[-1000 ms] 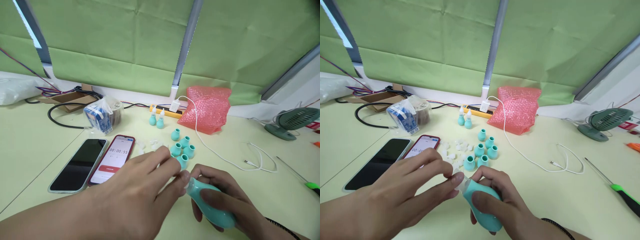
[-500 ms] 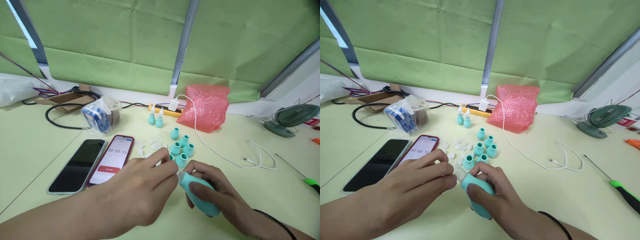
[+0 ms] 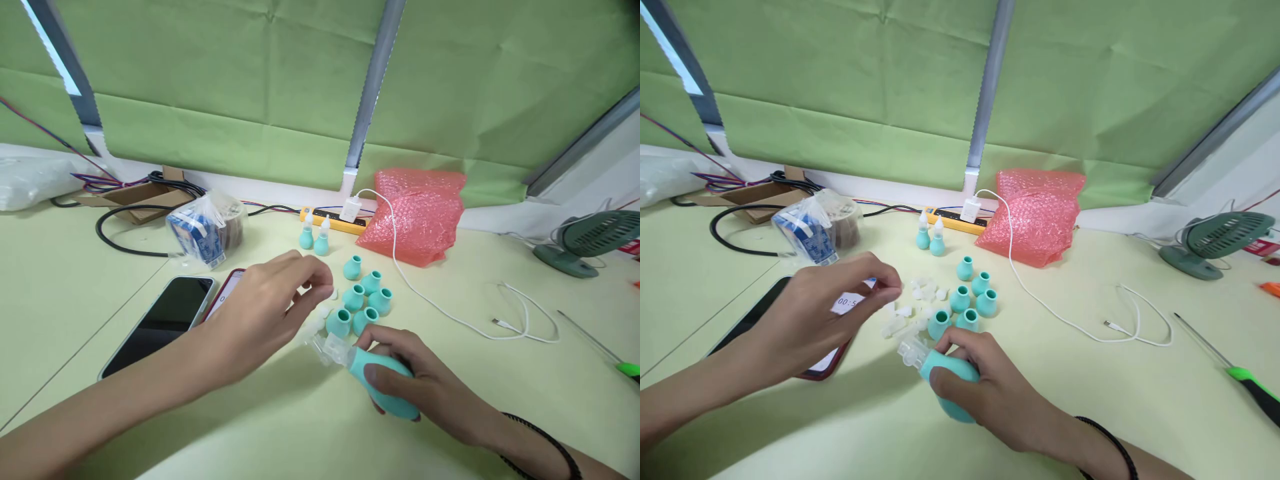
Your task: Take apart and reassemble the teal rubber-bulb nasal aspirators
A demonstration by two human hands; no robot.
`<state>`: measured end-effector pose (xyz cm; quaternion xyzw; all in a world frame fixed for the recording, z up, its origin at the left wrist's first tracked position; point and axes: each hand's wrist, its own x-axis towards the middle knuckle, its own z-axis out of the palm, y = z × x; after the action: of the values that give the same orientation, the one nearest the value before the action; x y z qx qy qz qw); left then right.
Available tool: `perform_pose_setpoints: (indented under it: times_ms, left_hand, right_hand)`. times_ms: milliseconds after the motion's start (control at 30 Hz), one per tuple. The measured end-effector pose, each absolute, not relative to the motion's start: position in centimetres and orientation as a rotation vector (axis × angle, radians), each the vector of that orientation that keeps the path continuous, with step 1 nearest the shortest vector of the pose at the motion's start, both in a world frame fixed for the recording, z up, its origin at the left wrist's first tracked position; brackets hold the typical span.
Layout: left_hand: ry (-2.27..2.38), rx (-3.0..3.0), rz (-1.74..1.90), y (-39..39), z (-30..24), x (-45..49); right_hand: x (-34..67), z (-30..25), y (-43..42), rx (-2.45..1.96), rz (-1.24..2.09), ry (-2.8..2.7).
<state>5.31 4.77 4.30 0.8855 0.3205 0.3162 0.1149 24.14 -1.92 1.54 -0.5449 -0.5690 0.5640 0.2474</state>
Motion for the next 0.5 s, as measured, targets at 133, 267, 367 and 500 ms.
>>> perform_pose_setpoints:
  times_ms: [133, 267, 367, 500]
  left_hand:
    - [1.023, 2.658, 0.605, 7.7, 1.6, 5.6]
    - [1.035, 2.65, 0.533, 9.7, -1.2, 5.7]
    - [1.049, 2.657, 0.542, 9.6, -0.8, 5.7]
    - [1.049, 2.666, 0.573, 6.9, 1.9, 5.8]
  right_hand:
    - [24.2, 2.0, -2.0, -1.468, 1.479, -1.623]
    - [24.3, 2.1, -2.0, -1.506, 1.316, -1.808]
    - [24.2, 2.0, -1.6, -1.514, 1.262, -1.84]
    - [24.0, 1.7, -1.5, -1.583, 1.079, -1.854]
